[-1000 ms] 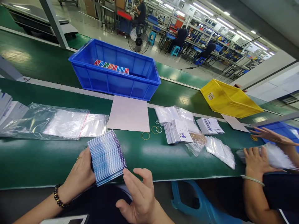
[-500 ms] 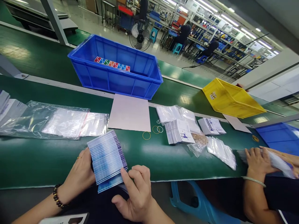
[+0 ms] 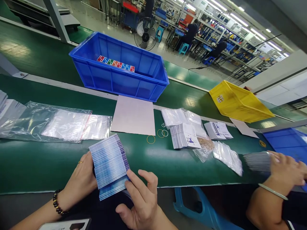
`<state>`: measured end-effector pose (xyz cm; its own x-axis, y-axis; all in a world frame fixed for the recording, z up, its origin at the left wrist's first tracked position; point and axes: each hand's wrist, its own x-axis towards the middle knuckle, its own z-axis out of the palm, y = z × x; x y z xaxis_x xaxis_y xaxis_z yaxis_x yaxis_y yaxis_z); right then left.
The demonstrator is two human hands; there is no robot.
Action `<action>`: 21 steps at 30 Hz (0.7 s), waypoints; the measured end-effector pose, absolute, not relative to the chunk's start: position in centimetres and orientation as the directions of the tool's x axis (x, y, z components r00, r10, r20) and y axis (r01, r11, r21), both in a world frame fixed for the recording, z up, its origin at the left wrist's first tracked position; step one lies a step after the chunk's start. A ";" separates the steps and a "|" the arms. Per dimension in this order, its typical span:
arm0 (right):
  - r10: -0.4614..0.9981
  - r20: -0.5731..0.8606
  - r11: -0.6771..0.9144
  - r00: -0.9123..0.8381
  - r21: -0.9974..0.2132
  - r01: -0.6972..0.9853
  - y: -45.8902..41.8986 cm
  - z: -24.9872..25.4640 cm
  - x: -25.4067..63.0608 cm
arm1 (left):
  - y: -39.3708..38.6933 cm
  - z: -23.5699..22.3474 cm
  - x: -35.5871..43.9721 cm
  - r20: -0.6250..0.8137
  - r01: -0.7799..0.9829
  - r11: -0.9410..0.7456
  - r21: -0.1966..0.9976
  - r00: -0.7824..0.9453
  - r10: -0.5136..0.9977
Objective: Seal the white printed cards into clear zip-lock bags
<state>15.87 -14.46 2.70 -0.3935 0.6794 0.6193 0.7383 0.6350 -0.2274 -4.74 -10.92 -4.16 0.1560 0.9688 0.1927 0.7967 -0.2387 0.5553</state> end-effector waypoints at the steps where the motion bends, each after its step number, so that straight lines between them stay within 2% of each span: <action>1: 0.680 0.619 0.635 -0.393 -0.228 0.738 -14.5 2.8 15.9 | -10.9 -4.2 -4.8 0.191 0.796 -0.238 0.556 0.157 0.969; 13: 0.699 0.605 0.627 -0.380 -0.263 0.734 -14.1 2.5 15.6 | -10.9 -4.0 -4.8 0.189 0.808 -0.253 0.533 0.177 0.966; 21: 0.707 0.597 0.613 -0.380 -0.250 0.749 -13.9 2.4 15.4 | -10.8 -3.9 -4.7 0.182 0.792 -0.238 0.562 0.162 0.970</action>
